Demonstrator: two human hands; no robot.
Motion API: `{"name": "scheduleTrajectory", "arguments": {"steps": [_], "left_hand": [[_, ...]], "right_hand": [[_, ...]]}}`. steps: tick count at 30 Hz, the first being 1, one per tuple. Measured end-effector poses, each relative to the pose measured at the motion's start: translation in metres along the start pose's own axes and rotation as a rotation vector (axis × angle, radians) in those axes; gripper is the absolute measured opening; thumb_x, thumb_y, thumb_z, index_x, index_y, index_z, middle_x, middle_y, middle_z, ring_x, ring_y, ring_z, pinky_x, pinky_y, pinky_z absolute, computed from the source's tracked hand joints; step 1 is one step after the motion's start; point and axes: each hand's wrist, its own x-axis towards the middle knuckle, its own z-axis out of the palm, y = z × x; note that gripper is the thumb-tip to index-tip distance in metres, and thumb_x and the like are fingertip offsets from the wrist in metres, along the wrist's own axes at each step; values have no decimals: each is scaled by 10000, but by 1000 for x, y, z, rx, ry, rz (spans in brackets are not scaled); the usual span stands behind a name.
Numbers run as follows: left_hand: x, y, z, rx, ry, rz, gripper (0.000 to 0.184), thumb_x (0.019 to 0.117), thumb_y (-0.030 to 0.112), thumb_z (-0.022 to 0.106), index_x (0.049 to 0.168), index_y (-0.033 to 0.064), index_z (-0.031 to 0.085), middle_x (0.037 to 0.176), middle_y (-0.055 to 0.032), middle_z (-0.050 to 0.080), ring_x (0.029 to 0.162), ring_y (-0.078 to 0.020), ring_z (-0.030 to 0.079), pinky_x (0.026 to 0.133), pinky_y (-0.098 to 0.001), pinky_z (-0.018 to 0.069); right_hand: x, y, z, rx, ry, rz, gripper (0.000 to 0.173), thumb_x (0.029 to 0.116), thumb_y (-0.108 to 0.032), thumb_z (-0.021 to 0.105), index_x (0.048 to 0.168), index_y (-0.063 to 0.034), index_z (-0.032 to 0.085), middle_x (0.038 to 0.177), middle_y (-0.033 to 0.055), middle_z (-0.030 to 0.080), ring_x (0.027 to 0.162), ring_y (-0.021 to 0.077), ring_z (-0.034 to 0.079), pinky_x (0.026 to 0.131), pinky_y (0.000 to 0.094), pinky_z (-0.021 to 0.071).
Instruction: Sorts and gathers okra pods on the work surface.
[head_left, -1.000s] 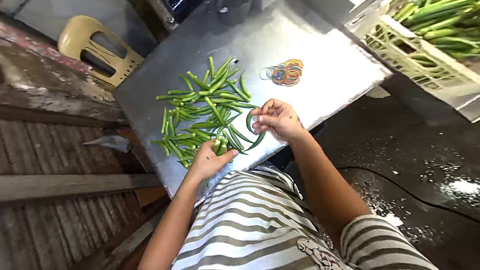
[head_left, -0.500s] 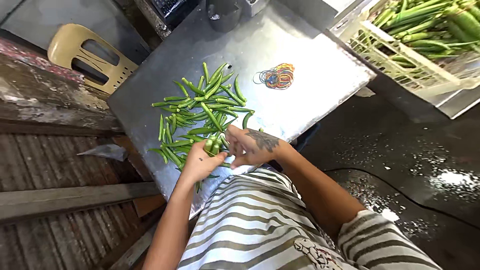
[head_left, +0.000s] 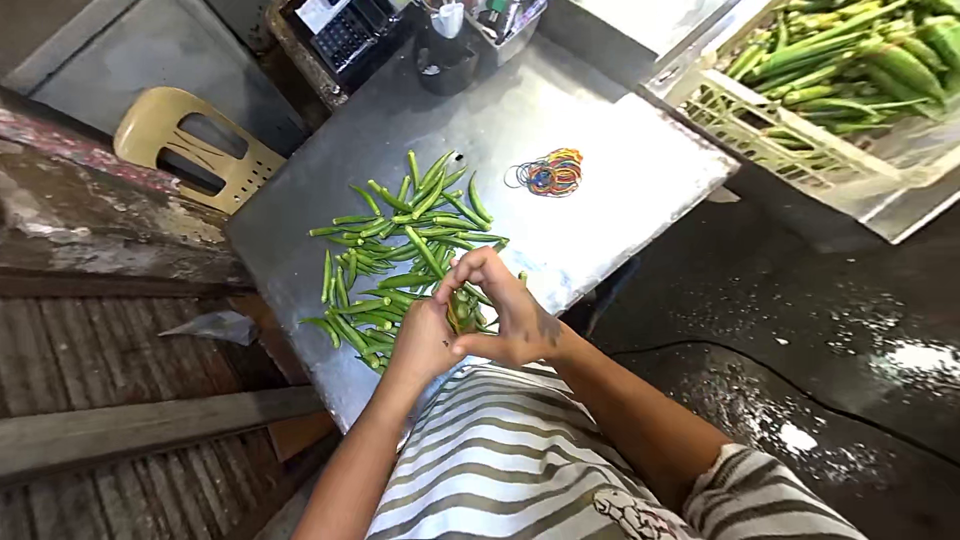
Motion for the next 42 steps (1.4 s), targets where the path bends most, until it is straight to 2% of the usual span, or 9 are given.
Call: {"name": "scheduleTrajectory", "arguments": {"steps": [3,7,11,14,18,22,28,36,42], "left_hand": [[4,6,-2,198,-103,-149,413,814,402,745,1091,101,686,917,-64,716,879,-226,702,794,-481,575],[3,6,2,138,-34,-109,671,731,426,848,1265,86,628,1113,-69,695,1007,-202,684,903,-441,582],[-1,-9,4,-109,-186,48,996,708,523,879,1488,93,435,1260,-82,619,967,-147,676,813,-361,615],[-5,-25,-4,-359,-211,119,1052,769,621,796,1555,90,343,1406,-111,540,1026,-176,697,797,-364,639],[-5,-45,-16,-489,-82,69,989,803,706,720,1483,50,427,1333,-117,619,974,-217,729,754,-376,653],[-5,-57,-17,-489,-103,-50,750,839,545,737,1381,67,536,1228,-93,679,939,-225,735,760,-374,649],[-9,-59,4,-485,-192,-95,517,911,348,704,1330,68,586,1188,-72,698,962,-200,730,814,-366,640],[-32,-76,-1,-390,-183,-214,513,946,418,692,1325,86,595,1184,-54,677,973,-124,691,834,-307,595],[-36,-77,8,-724,67,-232,140,986,128,654,1089,33,652,886,-57,712,729,-160,706,682,-305,623]], "right_hand": [[-2,0,-11,-205,-48,-2,507,747,-202,760,1175,-26,553,1096,78,614,1068,180,610,929,371,556],[-9,7,-23,-196,-202,93,597,860,-381,797,1307,-40,595,1255,127,624,1199,221,592,1033,407,526],[-23,12,-52,113,-199,232,258,970,-191,696,1125,13,663,1052,101,676,898,127,666,772,296,585],[-42,11,-117,241,226,427,185,971,-183,624,1112,-71,666,1012,48,708,753,127,677,654,332,603],[-47,12,-232,152,1130,278,146,1046,-196,511,1163,-108,517,920,29,661,722,161,660,704,404,612],[-44,18,-321,-28,1336,129,555,1070,-278,533,1513,-61,279,1309,156,591,1117,250,672,947,402,583],[-25,41,-261,-345,994,440,268,1039,-221,578,1161,13,628,946,101,706,760,167,691,715,355,606],[-4,78,-125,-589,264,460,188,976,-251,662,1020,-74,709,789,43,697,641,135,644,616,363,568],[29,103,-86,-861,115,558,332,932,-299,737,1147,-49,690,1036,162,671,897,315,661,783,510,567]]}}
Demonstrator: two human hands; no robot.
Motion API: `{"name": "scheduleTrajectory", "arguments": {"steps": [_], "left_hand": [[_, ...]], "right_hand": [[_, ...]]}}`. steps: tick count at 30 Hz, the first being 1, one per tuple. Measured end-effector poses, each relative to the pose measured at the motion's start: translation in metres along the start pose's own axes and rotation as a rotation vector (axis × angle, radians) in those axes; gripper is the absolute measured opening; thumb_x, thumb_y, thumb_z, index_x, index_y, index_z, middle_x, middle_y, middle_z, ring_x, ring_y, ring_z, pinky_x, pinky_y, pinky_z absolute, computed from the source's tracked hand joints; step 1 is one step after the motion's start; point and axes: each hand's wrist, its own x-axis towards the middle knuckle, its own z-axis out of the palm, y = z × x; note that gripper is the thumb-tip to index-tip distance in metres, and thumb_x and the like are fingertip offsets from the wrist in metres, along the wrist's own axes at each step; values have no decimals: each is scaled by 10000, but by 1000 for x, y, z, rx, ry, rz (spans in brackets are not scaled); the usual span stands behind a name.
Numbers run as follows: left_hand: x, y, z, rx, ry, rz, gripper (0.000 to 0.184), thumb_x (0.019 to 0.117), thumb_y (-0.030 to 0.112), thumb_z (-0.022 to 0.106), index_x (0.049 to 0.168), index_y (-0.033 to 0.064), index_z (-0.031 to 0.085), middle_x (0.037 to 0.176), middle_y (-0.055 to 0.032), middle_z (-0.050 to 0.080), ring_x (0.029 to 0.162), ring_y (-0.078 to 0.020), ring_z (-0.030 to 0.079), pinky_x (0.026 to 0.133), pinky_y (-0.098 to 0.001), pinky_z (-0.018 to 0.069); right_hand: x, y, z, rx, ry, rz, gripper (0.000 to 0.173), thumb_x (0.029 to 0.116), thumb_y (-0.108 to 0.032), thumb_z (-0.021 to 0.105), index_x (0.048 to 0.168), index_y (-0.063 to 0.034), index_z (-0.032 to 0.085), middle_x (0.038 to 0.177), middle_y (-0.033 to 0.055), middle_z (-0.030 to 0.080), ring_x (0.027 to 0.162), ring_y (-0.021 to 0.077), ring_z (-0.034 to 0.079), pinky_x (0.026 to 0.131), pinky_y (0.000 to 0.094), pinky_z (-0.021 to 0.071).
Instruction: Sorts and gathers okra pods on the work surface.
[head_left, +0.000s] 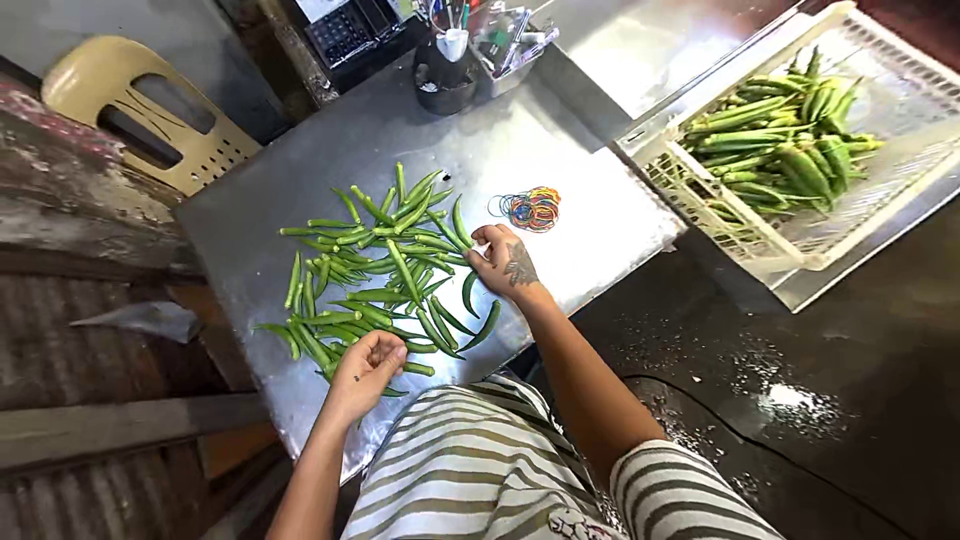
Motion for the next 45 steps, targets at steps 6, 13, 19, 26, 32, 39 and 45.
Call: {"name": "scheduleTrajectory", "arguments": {"steps": [6,13,19,26,32,39,45], "left_hand": [[18,20,6,-103,115,151,211,948,203,715,810,137,571,555,63,458,420,-52,418,409,-203,376],[35,21,-8,306,146,178,202,936,321,711,955,127,658,677,69,521,573,-38,484,535,-200,410],[88,25,8,693,247,-23,516,1015,536,549,1204,65,642,936,-95,704,871,-269,697,795,-542,569],[141,40,26,786,309,-231,602,924,450,707,1332,65,487,947,-182,692,882,-388,702,732,-615,556],[91,24,-9,317,295,5,369,1040,242,539,1357,56,503,1012,-148,663,845,-270,673,739,-508,575],[5,-12,-52,-254,239,-88,250,1031,108,444,1280,113,463,833,-40,601,543,-117,567,467,-251,514],[-4,-14,-22,-217,231,-85,145,1040,137,524,1171,77,536,698,-13,559,526,-100,530,514,-256,501]], "right_hand": [[17,-24,30,-133,-65,199,555,887,-327,789,1339,-64,602,1195,233,634,1117,422,626,889,601,534],[14,-9,14,66,-29,187,254,963,-227,718,1166,-75,703,1041,165,688,969,335,661,871,539,540],[6,1,16,-6,-49,154,245,954,-249,717,1126,-75,712,1009,148,667,938,304,648,833,509,539],[2,-10,12,44,63,123,426,903,-348,764,1215,-74,665,1132,163,648,1012,319,631,840,501,540],[-14,0,-15,103,89,-19,225,926,-298,723,992,-84,708,862,76,643,750,190,609,650,382,518],[-80,16,-46,-88,-532,80,443,921,-443,720,1127,-53,682,857,108,674,799,272,660,788,521,554],[-101,-6,-5,-244,-275,370,607,955,-560,638,1219,-15,594,915,172,706,877,367,710,790,566,563]]}}
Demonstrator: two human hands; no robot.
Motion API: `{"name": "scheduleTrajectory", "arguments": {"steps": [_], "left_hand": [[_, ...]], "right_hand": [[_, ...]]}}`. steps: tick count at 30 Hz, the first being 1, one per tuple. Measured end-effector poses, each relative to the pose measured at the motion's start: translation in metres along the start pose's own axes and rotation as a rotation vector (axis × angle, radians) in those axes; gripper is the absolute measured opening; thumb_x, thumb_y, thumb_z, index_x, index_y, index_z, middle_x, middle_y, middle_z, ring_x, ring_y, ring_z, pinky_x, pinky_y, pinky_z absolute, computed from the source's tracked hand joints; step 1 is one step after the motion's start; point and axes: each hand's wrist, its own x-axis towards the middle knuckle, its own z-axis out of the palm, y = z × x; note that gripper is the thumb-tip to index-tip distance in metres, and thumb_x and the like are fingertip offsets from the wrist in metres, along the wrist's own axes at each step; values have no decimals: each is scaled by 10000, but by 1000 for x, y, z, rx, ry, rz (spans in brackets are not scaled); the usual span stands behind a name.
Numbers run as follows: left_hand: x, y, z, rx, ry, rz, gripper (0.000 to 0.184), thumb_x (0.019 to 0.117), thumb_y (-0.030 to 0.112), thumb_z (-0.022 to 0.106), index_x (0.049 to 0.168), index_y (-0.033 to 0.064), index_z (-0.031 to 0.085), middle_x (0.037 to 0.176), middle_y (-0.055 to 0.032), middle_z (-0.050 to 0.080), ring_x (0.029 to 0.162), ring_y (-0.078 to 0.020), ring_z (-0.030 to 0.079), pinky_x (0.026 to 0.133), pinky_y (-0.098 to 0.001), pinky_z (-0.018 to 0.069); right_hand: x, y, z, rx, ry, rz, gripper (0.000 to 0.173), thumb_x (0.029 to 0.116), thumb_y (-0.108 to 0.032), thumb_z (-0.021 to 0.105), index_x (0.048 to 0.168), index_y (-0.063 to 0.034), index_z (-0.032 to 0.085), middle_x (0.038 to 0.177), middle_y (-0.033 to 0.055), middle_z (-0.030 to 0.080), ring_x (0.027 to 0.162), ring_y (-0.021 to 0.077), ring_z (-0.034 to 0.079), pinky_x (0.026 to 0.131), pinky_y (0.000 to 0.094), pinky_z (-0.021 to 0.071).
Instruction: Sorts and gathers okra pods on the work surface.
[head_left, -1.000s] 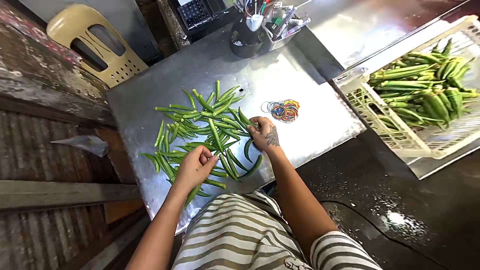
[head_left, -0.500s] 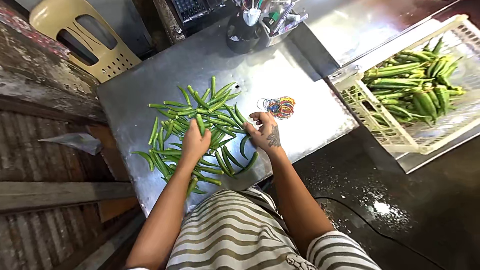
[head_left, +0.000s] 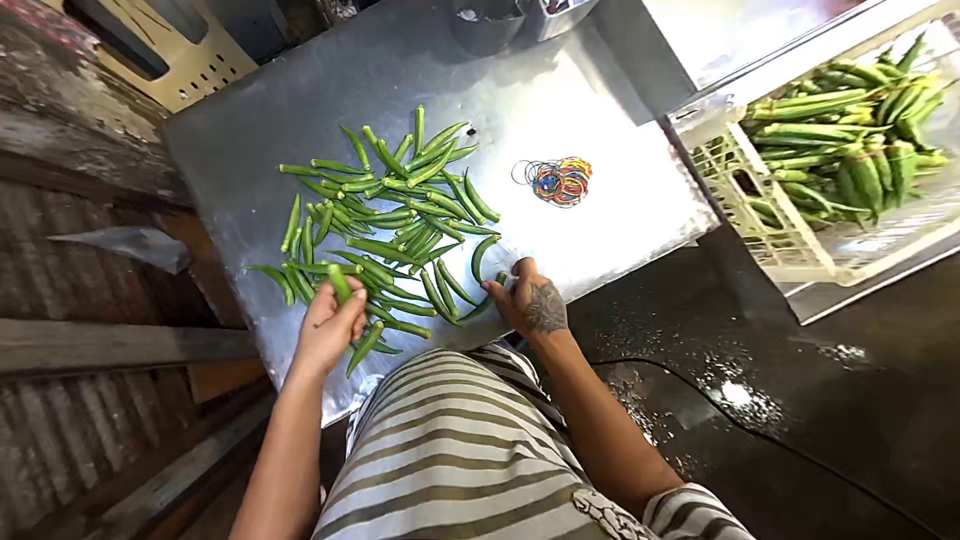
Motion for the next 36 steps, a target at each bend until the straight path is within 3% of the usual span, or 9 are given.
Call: {"name": "scheduleTrajectory", "arguments": {"steps": [4,12,16,18,21,23,27,31,36], "left_hand": [[3,19,15,121,-90,63,107,1044,174,552,1073,75,581,669,-22,558,538,-117,549,540,-272,514],[-10,13,-11,883,-36,75,245,973,331,679,978,86,663,767,-52,638,696,-195,632,660,-459,547],[-23,-16,7,1194,-118,-224,527,891,469,753,1209,56,673,1211,-173,669,1119,-367,658,921,-611,535],[-28,-29,11,1206,-121,-237,483,925,447,713,1213,61,671,1266,-165,647,1182,-355,633,959,-589,521],[-33,-37,1,842,-16,-31,409,997,371,606,1204,24,669,1165,-146,679,1084,-284,663,960,-508,531],[-37,-32,-1,324,7,29,329,1017,241,600,1219,-19,601,1025,-105,716,905,-206,725,811,-399,622],[-43,-18,-11,-560,-196,15,265,1024,77,563,1258,36,447,941,-169,718,777,-338,749,731,-518,653],[-30,-37,-8,-858,-224,87,179,990,126,591,1150,121,510,713,-15,564,571,-167,603,602,-372,598],[-21,-55,4,-977,-322,105,159,1035,256,586,1070,108,633,839,-12,584,695,-139,593,681,-327,555]], "right_hand": [[6,-8,-6,55,19,32,525,954,-386,683,1265,17,554,936,211,704,894,405,705,816,616,550],[-3,-13,-16,61,140,-157,523,969,-461,654,1224,-10,580,851,156,703,789,346,705,741,580,555],[-7,-21,-10,64,122,-311,446,954,-401,685,1175,-19,615,812,109,690,729,303,684,685,547,558],[-12,-31,-6,57,83,-361,442,955,-412,686,1157,-21,638,826,108,688,748,292,684,701,531,565],[-18,-45,-3,81,56,-422,401,948,-407,681,1110,-40,669,825,78,692,763,244,684,727,482,575],[-13,-49,-4,122,46,-443,376,932,-412,694,1058,-59,679,791,40,685,720,186,665,693,430,566],[23,-63,-33,187,48,-383,348,926,-359,751,1063,-46,684,819,69,689,731,222,666,695,482,561],[69,-85,-64,188,127,-387,363,942,-401,730,1058,-60,682,803,95,661,715,265,638,670,537,525],[130,-135,-76,58,69,-450,318,984,-314,665,1138,-36,678,967,160,706,900,329,693,842,576,551]]}}
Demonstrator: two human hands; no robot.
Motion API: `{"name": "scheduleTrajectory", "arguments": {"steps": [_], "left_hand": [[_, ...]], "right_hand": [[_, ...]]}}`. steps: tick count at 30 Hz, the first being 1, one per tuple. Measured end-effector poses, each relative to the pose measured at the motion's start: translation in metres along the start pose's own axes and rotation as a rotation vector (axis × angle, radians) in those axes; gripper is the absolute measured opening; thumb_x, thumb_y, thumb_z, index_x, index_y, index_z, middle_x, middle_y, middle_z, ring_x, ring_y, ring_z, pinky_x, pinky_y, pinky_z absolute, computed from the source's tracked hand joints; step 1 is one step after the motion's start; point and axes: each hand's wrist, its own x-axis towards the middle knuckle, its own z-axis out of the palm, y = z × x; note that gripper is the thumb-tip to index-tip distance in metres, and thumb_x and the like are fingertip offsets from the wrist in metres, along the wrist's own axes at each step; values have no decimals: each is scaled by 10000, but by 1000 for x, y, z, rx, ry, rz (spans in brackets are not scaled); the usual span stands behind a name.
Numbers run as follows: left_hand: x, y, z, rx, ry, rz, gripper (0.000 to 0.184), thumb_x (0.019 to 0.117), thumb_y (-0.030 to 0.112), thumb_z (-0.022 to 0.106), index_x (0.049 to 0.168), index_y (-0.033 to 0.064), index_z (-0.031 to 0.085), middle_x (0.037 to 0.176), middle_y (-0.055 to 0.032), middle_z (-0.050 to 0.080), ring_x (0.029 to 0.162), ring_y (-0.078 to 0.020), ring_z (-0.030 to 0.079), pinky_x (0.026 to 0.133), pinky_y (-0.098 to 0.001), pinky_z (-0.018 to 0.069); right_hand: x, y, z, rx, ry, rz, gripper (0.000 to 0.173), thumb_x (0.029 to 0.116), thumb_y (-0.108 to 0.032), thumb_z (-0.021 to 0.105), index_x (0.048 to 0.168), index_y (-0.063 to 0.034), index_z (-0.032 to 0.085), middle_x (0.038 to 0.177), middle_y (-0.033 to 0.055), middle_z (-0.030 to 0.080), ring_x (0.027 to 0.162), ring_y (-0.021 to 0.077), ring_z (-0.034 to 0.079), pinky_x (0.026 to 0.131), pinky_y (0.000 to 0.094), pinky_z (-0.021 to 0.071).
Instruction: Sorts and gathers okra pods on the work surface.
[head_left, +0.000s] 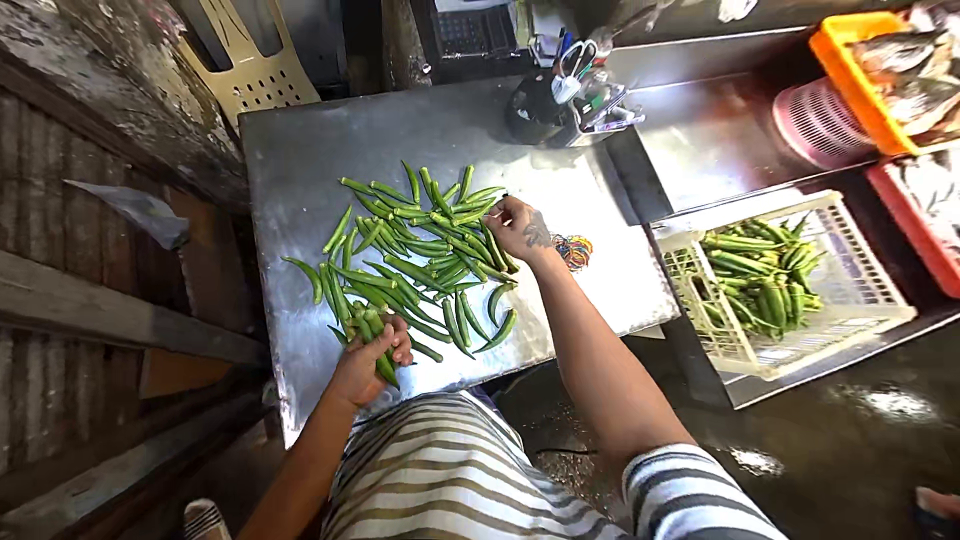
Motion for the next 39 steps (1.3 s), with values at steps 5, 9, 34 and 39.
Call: {"name": "scheduleTrajectory", "arguments": {"steps": [5,9,34,39], "left_hand": [[3,8,3,2,117,-140,304,1091,386,429,985,138,569,931,-66,622,862,-267,683,788,-533,619],[9,25,-3,34,162,-124,280,1105,377,389,1043,144,532,799,-36,591,700,-237,655,750,-538,619],[43,8,4,117,56,46,80,985,71,638,944,54,571,718,-58,646,633,-196,668,694,-397,620],[23,13,15,635,-103,-7,261,814,100,809,1015,37,655,792,3,683,651,-73,654,639,-253,592]], "right_hand": [[44,-22,36,-207,-150,-13,293,1003,-220,605,1258,-88,666,1214,214,663,1185,395,617,1011,588,499],[44,-47,50,-558,-199,46,478,811,-100,740,1264,-239,676,1352,191,582,1278,443,527,890,636,520],[-126,-112,49,295,-58,-333,169,972,-147,661,1107,-60,716,1017,38,734,908,139,719,818,355,634],[-132,-132,44,93,-167,-482,618,1044,-529,463,1410,-46,585,1452,102,582,1376,214,522,1143,465,455]]}}
